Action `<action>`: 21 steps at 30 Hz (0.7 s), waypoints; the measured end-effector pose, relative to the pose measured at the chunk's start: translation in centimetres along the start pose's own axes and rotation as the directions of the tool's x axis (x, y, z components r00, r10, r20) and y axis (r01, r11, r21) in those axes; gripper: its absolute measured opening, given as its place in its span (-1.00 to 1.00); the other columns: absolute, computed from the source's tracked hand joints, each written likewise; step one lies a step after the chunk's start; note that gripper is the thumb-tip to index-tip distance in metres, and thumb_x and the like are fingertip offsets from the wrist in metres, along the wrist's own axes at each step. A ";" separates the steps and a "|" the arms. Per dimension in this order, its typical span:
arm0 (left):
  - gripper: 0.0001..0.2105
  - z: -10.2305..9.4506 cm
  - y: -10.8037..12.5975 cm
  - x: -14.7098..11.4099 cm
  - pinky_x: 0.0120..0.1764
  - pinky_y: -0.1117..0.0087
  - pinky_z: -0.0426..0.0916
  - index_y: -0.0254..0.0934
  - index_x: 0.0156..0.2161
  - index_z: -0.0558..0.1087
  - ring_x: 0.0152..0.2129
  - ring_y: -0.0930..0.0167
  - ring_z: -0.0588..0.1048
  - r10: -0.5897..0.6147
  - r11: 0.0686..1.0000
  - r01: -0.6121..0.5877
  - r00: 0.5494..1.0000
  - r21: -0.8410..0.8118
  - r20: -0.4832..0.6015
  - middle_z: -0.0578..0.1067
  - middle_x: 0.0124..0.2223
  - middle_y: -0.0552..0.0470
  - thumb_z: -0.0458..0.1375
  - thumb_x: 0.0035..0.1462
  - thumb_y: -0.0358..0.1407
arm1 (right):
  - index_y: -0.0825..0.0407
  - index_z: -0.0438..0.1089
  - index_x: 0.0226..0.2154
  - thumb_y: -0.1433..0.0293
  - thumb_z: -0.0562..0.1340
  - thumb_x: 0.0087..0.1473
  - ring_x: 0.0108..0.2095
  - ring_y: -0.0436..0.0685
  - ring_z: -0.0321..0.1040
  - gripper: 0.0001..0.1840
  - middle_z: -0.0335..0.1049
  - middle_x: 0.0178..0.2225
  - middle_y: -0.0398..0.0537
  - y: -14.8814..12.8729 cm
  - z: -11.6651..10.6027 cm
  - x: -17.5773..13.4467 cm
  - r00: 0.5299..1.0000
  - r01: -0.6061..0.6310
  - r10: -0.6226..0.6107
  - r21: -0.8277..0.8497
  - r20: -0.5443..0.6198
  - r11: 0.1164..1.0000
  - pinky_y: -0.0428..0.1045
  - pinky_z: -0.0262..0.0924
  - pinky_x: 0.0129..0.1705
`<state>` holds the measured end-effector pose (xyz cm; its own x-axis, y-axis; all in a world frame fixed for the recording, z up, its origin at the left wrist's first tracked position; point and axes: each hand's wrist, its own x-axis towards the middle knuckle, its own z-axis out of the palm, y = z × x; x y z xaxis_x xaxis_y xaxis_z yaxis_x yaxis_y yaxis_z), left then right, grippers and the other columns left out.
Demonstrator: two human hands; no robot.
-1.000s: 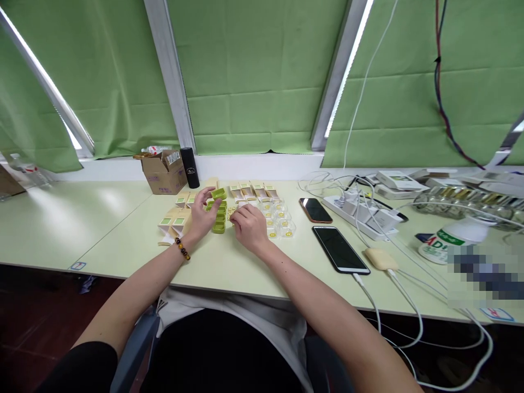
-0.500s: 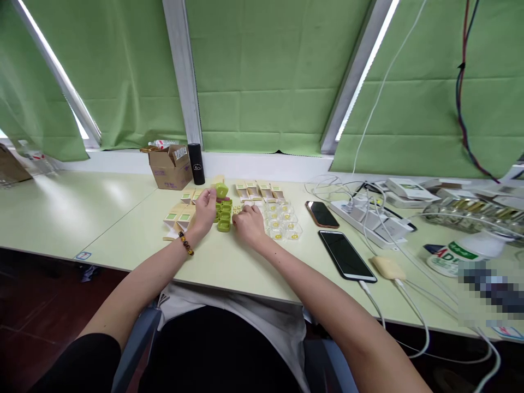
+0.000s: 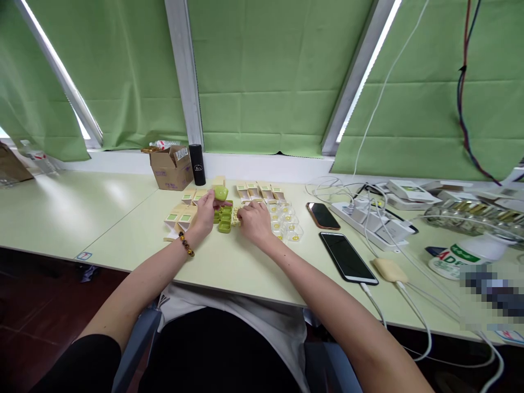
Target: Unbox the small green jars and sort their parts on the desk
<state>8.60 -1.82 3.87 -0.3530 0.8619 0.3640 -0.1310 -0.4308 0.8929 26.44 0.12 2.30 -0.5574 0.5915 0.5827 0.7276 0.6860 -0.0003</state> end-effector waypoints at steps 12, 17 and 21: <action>-0.59 -0.4 1.2 0.0 -0.44 0.40 0.19 -0.25 -0.22 0.43 -0.39 0.33 0.62 -0.111 0.991 0.114 0.993 -0.076 0.041 0.63 -0.39 -0.09 0.19 0.26 0.11 | 0.05 0.50 -0.37 0.48 0.20 0.19 -0.49 0.08 0.21 -0.83 0.49 -0.50 -0.06 -2.3 1.5 -4.6 0.919 0.393 -0.387 0.183 -0.072 0.901 0.04 -0.12 -0.34; -0.67 -1.1 3.2 0.5 -0.47 0.42 0.12 -0.25 -0.18 0.44 -0.35 0.31 0.63 -0.122 0.991 0.126 0.990 -0.053 0.064 0.66 -0.31 -0.12 0.21 0.24 0.01 | 0.05 0.52 -0.36 0.47 0.20 0.18 -0.52 0.06 0.22 -0.83 0.51 -0.51 -0.06 -2.1 1.5 -4.5 0.938 0.342 -0.345 0.181 -0.017 0.922 0.03 -0.19 -0.37; -0.65 -3.0 4.6 0.2 -0.43 0.41 0.17 -0.22 -0.25 0.43 -0.33 0.30 0.59 -0.064 0.986 0.041 0.988 0.160 0.143 0.65 -0.29 -0.09 0.26 0.19 0.05 | 0.06 0.52 -0.36 0.45 0.20 0.20 -0.54 0.05 0.23 -0.83 0.52 -0.51 -0.04 -2.2 1.3 -4.4 0.942 0.329 -0.336 0.190 0.007 0.925 0.03 -0.21 -0.38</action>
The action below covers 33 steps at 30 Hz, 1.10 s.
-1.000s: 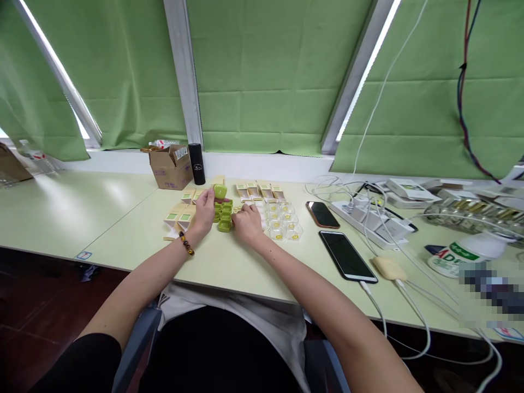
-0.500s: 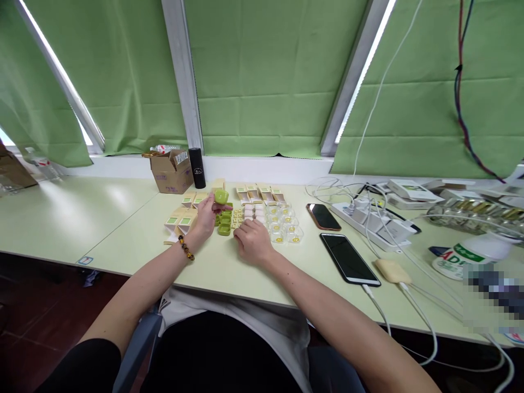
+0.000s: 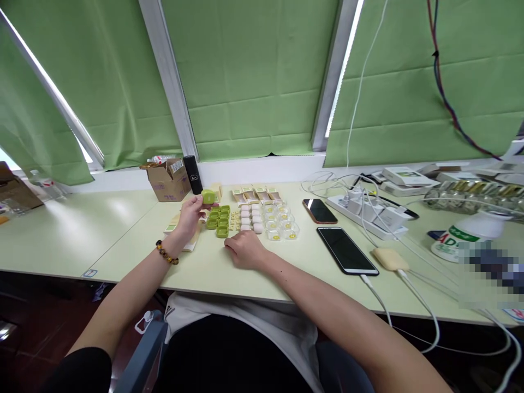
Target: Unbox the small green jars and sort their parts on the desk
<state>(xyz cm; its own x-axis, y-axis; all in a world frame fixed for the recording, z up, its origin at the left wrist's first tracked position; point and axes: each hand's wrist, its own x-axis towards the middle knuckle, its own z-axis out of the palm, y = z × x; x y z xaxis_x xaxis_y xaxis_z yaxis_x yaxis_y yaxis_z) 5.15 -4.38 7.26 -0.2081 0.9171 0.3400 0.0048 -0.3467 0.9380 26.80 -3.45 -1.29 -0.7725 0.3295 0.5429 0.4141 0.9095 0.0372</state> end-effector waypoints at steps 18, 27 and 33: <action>-0.79 -4.1 -1.4 -5.1 0.05 -0.05 0.06 -0.10 -0.34 0.71 0.06 0.03 0.23 0.106 0.074 -0.422 0.904 0.903 0.414 0.59 -0.11 -0.19 0.23 0.29 -0.26 | 0.05 0.54 -0.29 0.47 0.19 0.20 -0.51 0.06 0.30 -0.81 0.57 -0.47 -0.06 0.3 0.5 -0.2 1.000 -0.018 0.017 0.027 0.021 0.999 0.01 -0.21 -0.38; -0.69 -3.7 -2.1 -5.0 0.03 -0.03 0.06 -0.22 -0.48 0.61 -0.02 0.00 0.31 0.028 0.064 -0.415 0.910 0.907 0.414 0.58 -0.37 -0.27 0.17 0.30 -0.28 | 0.06 0.54 -0.31 0.46 0.18 0.22 -0.51 0.06 0.29 -0.80 0.56 -0.48 -0.05 0.2 0.6 -0.1 1.000 -0.013 0.013 0.032 0.027 0.999 0.01 -0.21 -0.38; -0.73 -3.4 -2.4 -4.8 0.02 -0.05 0.09 -0.19 -0.48 0.60 -0.04 -0.02 0.34 0.009 0.031 -0.422 0.907 0.906 0.422 0.60 -0.35 -0.29 0.20 0.26 -0.26 | 0.06 0.55 -0.32 0.47 0.19 0.21 -0.50 0.07 0.31 -0.80 0.57 -0.47 -0.04 0.0 0.3 0.0 0.999 -0.021 0.019 0.042 0.035 0.999 0.01 -0.20 -0.39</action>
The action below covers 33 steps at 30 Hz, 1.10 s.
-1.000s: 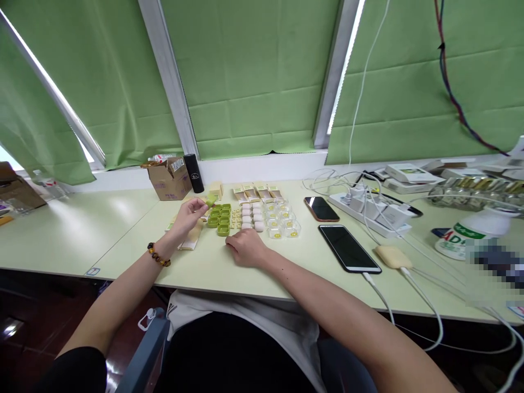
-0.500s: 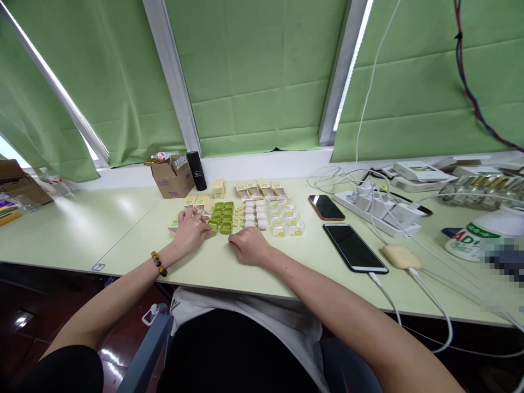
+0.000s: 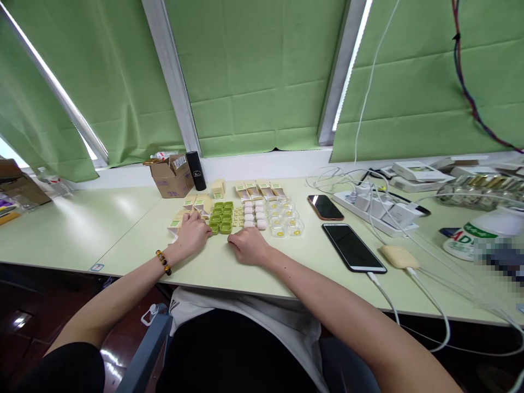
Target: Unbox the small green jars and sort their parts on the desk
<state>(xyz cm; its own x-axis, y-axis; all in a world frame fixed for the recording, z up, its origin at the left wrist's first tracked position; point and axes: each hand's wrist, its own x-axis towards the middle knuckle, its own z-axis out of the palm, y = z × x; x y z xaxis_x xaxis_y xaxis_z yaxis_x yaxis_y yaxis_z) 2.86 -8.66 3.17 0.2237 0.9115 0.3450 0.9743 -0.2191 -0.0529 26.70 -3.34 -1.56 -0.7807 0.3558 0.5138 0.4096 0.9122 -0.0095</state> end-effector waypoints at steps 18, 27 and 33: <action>-0.72 -2.9 -3.0 5.8 0.07 -0.10 0.02 -0.23 -0.17 0.65 0.05 -0.06 0.23 -0.121 0.993 0.121 0.979 -0.009 -0.161 0.60 -0.22 -0.34 0.08 0.30 -0.24 | 0.05 0.53 -0.41 0.41 0.18 0.27 -0.50 0.04 0.26 -0.73 0.57 -0.46 -0.05 -0.6 -0.9 0.2 0.998 -0.013 0.013 -0.003 0.060 1.000 0.02 -0.26 -0.40; -0.41 0.9 -4.2 15.3 0.16 -0.12 0.04 -0.10 0.35 0.36 0.21 -0.16 0.18 -0.270 0.963 0.265 0.936 0.053 0.226 0.45 0.20 -0.38 0.15 0.26 -0.03 | 0.06 0.47 -0.42 0.41 0.18 0.28 -0.49 0.04 0.29 -0.75 0.55 -0.46 -0.04 -0.7 -1.1 0.3 0.997 0.005 -0.006 0.009 0.083 1.000 0.01 -0.21 -0.38; -0.39 2.3 -3.6 17.8 0.17 -0.18 0.01 -0.05 0.35 0.37 0.25 -0.23 0.17 -0.349 0.936 0.350 0.897 0.049 0.272 0.40 0.29 -0.37 0.14 0.24 0.05 | 0.06 0.50 -0.39 0.40 0.18 0.27 -0.49 0.05 0.28 -0.77 0.56 -0.44 -0.04 -0.8 -1.2 0.4 0.995 0.001 0.000 -0.018 0.098 1.000 0.02 -0.26 -0.39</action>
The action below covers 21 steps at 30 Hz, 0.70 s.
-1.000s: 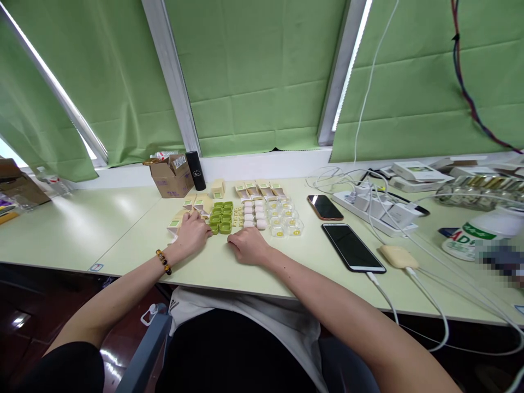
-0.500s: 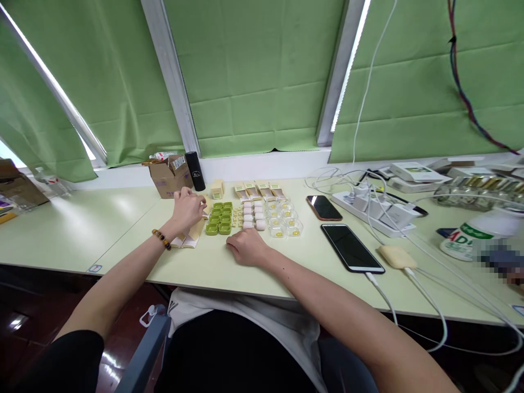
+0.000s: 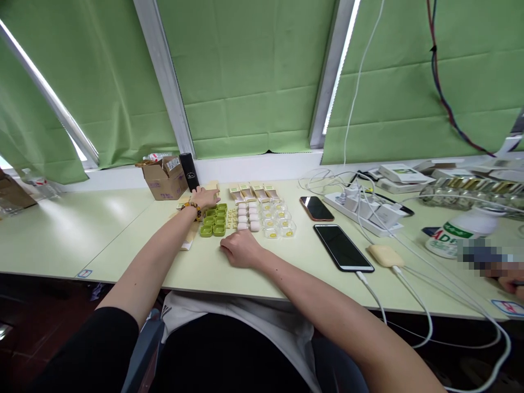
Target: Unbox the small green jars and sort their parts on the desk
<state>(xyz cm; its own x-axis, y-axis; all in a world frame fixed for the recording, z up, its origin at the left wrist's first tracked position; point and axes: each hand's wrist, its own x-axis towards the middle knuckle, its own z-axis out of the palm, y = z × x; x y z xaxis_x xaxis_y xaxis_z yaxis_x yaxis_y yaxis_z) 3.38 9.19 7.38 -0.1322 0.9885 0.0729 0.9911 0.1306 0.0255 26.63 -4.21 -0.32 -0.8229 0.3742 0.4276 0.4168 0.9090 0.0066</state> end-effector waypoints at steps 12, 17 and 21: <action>-0.55 0.8 0.3 0.2 0.17 -0.05 0.03 -0.11 0.27 0.43 0.16 -0.05 0.27 -0.045 0.998 0.038 0.979 -0.042 -0.198 0.38 0.23 -0.37 0.03 0.38 -0.06 | 0.05 0.48 -0.42 0.40 0.20 0.26 -0.50 0.04 0.30 -0.76 0.57 -0.45 -0.04 0.1 0.3 0.0 0.998 0.044 -0.045 -0.022 -0.051 0.999 0.02 -0.23 -0.39; -0.66 -0.6 0.8 -2.4 0.17 -0.05 0.11 -0.12 0.19 0.43 0.15 0.02 0.31 0.130 0.944 -0.248 0.886 -0.218 -0.446 0.46 0.09 -0.26 0.03 0.43 -0.14 | 0.03 0.49 -0.44 0.40 0.18 0.28 -0.53 0.04 0.30 -0.72 0.52 -0.53 -0.07 1.3 -0.1 0.2 0.954 0.048 -0.057 -0.037 -0.293 0.998 0.01 -0.12 -0.42; -0.75 -1.5 1.3 -6.6 0.26 -0.03 0.11 -0.13 0.12 0.41 0.20 0.13 0.30 0.241 0.763 -0.526 0.771 -0.376 -0.590 0.44 0.12 -0.15 0.08 0.41 -0.21 | 0.02 0.54 -0.30 0.42 0.18 0.31 -0.52 0.05 0.37 -0.78 0.57 -0.47 -0.07 3.0 -1.5 0.2 0.796 -0.001 0.022 0.036 -0.605 0.999 -0.02 0.12 -0.40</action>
<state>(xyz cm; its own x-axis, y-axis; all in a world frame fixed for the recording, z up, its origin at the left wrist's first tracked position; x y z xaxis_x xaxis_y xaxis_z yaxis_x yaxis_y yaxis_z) 5.54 2.68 8.39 0.1277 0.7490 0.6502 0.8196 -0.4489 0.3561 28.30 -1.70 1.19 -0.4115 0.2069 0.8876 0.4030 0.9148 -0.0264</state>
